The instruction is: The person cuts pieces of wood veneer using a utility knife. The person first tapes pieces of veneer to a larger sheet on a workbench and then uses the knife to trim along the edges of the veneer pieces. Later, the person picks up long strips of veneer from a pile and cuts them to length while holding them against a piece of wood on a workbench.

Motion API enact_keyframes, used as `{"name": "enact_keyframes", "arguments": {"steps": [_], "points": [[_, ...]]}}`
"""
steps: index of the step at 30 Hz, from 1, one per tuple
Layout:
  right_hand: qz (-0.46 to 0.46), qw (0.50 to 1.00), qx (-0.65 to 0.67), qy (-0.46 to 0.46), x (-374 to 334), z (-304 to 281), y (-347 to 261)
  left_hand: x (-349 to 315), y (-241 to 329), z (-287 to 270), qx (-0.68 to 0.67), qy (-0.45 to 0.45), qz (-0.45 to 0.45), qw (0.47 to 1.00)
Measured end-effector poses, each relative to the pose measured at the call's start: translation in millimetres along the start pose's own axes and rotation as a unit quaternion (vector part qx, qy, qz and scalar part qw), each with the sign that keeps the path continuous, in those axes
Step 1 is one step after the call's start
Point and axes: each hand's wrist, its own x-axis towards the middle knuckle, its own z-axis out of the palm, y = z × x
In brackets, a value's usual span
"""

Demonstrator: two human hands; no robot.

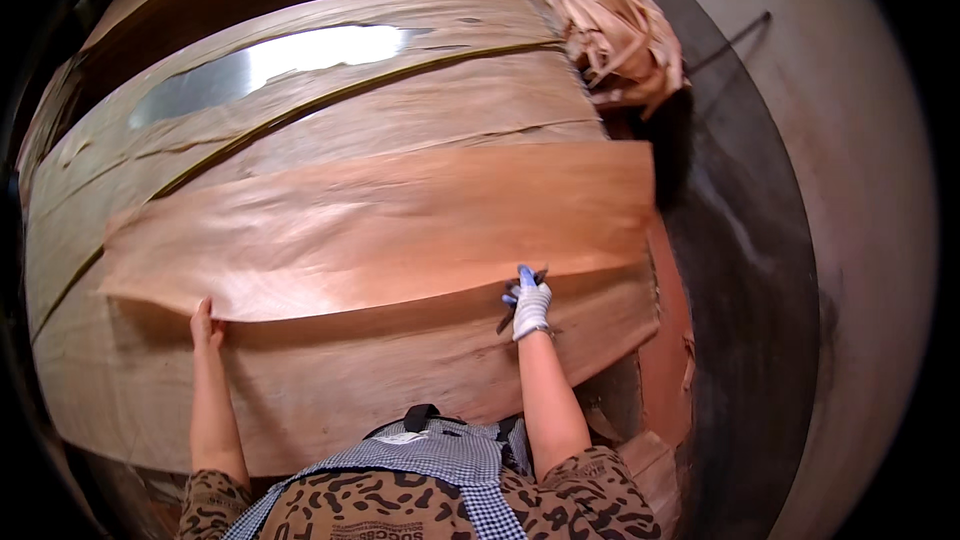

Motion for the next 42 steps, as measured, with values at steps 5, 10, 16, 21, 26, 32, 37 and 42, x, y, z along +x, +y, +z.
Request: {"name": "enact_keyframes", "arguments": {"steps": [5, 10, 16, 21, 26, 32, 37, 42], "points": [[-0.289, 0.912, -0.278, 0.088, 27.2, -19.6, -43.2, -28.4, 6.7, 32.8, 0.033, 0.032, -0.091, 0.995], [-0.053, 0.948, -0.285, 0.136, 22.7, -38.8, -42.7, -36.3, 1.5, 15.9, 0.145, -0.003, -0.055, 0.988], [0.007, 0.987, -0.113, 0.114, 41.5, -68.8, -22.3, -47.5, -1.8, 26.6, 0.156, 0.014, -0.071, 0.985], [0.016, 0.996, -0.070, 0.054, 32.8, -73.5, -18.1, -46.6, -2.8, 14.3, 0.138, 0.083, -0.063, 0.985], [0.009, 0.996, -0.004, 0.087, 27.4, -101.8, -12.9, -44.3, -11.4, 11.8, 0.184, 0.038, -0.017, 0.982], [-0.005, 0.997, -0.074, 0.003, 4.4, -103.9, -16.9, -41.4, -11.3, -4.0, 0.126, 0.094, -0.020, 0.987], [-0.028, 0.965, -0.226, -0.128, -36.9, -29.6, -15.5, -44.6, 11.4, -3.1, 0.123, -0.006, -0.073, 0.990], [-0.329, 0.773, -0.442, -0.314, -75.4, 87.6, 36.9, -76.5, -3.7, 62.8, 0.473, 0.078, 0.346, 0.807]]}}
